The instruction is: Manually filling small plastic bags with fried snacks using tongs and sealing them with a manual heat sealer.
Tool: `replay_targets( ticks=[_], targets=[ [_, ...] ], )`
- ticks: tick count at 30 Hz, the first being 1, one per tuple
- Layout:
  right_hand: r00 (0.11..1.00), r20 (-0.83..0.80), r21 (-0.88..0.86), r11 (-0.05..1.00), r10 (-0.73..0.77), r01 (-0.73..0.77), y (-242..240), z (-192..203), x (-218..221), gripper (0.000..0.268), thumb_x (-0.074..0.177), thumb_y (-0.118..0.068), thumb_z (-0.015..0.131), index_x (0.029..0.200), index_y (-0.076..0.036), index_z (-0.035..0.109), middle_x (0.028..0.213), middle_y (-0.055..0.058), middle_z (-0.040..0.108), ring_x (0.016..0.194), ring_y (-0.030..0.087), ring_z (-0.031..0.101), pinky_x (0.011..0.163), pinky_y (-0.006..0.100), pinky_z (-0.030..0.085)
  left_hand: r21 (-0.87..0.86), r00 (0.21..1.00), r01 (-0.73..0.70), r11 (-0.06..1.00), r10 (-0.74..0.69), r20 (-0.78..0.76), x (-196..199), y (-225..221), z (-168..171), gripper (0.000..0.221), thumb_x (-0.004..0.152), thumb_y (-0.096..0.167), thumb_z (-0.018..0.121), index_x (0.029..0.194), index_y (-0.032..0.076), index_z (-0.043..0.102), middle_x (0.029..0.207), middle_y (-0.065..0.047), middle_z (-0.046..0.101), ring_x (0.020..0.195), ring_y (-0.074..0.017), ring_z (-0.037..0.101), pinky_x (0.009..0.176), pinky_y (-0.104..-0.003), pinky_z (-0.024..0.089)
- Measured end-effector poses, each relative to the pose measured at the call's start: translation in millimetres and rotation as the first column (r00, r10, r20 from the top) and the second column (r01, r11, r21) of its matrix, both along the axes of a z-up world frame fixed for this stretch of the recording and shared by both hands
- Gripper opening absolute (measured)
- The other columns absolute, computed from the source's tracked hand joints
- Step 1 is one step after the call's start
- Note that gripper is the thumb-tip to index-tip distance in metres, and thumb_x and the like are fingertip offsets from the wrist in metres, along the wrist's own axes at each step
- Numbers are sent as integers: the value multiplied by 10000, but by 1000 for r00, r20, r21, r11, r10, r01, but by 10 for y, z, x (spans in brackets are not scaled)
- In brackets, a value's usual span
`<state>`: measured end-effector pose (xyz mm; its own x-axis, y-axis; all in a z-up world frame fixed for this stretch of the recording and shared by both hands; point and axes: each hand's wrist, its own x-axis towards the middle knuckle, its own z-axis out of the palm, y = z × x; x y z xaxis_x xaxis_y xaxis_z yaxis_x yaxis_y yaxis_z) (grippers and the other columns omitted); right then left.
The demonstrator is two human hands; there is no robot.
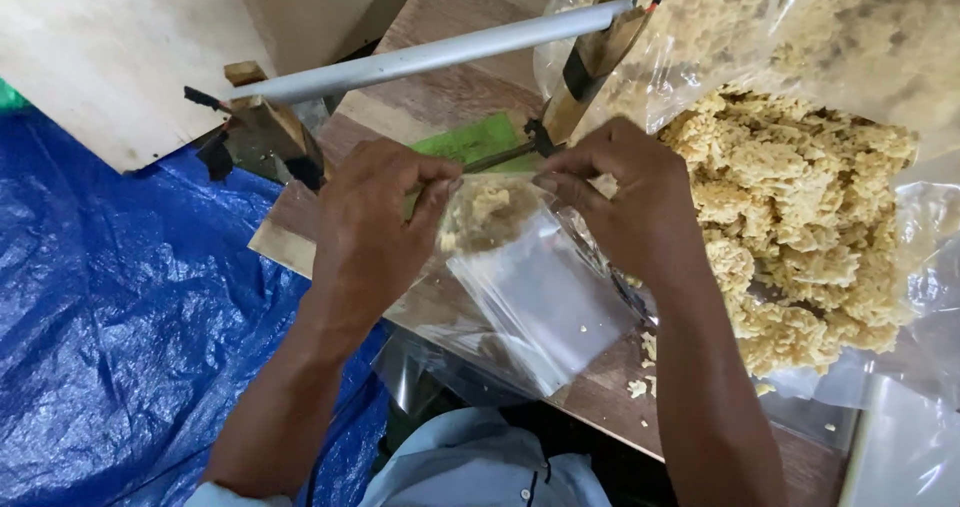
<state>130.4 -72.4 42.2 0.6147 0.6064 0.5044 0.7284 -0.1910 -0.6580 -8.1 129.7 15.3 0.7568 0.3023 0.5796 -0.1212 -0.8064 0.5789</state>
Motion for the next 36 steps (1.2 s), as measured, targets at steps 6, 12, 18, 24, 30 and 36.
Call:
replay_targets(
  ticks=[6, 12, 18, 24, 30, 36],
  targets=[
    [908, -350, 75, 973, 230, -218, 84, 134, 171, 69, 918, -2, 793, 960, -9, 739, 956, 128, 647, 908, 213, 659, 844, 391, 547, -372, 999, 39, 927, -44, -6, 10, 104, 53, 43, 1045, 177, 749, 1052, 135, 739, 969, -72, 737, 933, -212, 720, 811, -445, 584],
    [711, -605, 288, 931, 359, -224, 223, -60, 381, 134, 1006, -36, 691, 1020, 97, 700, 835, 171, 705, 759, 216, 700, 603, 327, 603, -646, 1000, 29, 763, -22, 19, 65, 92, -36, 136, 1104, 246, 656, 1026, 166, 732, 854, -36, 709, 788, -85, 587, 710, -366, 516],
    [653, -640, 331, 912, 406, -242, 299, -160, 463, 208, 1021, -81, 672, 1072, 121, 682, 846, 220, 693, 686, 264, 694, 517, 374, 591, -686, 993, 35, 727, 55, 109, 79, -2, 9, 173, 1122, 162, 583, 1061, 81, 724, 790, -63, 624, 763, -88, 476, 708, -345, 437],
    [754, -578, 260, 946, 311, -191, 368, -209, 535, 232, 1077, -120, 644, 1081, 109, 683, 875, 211, 703, 773, 263, 722, 579, 345, 583, -748, 978, 35, 663, 130, 161, 125, -45, 11, 159, 1105, 197, 623, 1029, 82, 701, 822, -18, 604, 793, -75, 500, 731, -312, 433],
    [714, -627, 298, 943, 312, -150, 368, -184, 526, 202, 1038, -116, 693, 1050, 86, 692, 855, 201, 705, 757, 272, 727, 605, 353, 595, -828, 978, 66, 558, 127, 164, 136, -7, -82, 125, 1084, 227, 644, 1062, 127, 716, 920, -31, 720, 894, -74, 650, 880, -316, 553],
    [716, -621, 331, 935, 319, -129, 378, -162, 490, 181, 1050, -106, 654, 1072, 70, 691, 914, 185, 718, 843, 278, 749, 735, 367, 618, -817, 979, 65, 573, 124, 165, 166, 13, -120, 132, 1086, 207, 635, 1072, 97, 707, 931, -25, 709, 945, -82, 685, 910, -344, 582]
  ],
)
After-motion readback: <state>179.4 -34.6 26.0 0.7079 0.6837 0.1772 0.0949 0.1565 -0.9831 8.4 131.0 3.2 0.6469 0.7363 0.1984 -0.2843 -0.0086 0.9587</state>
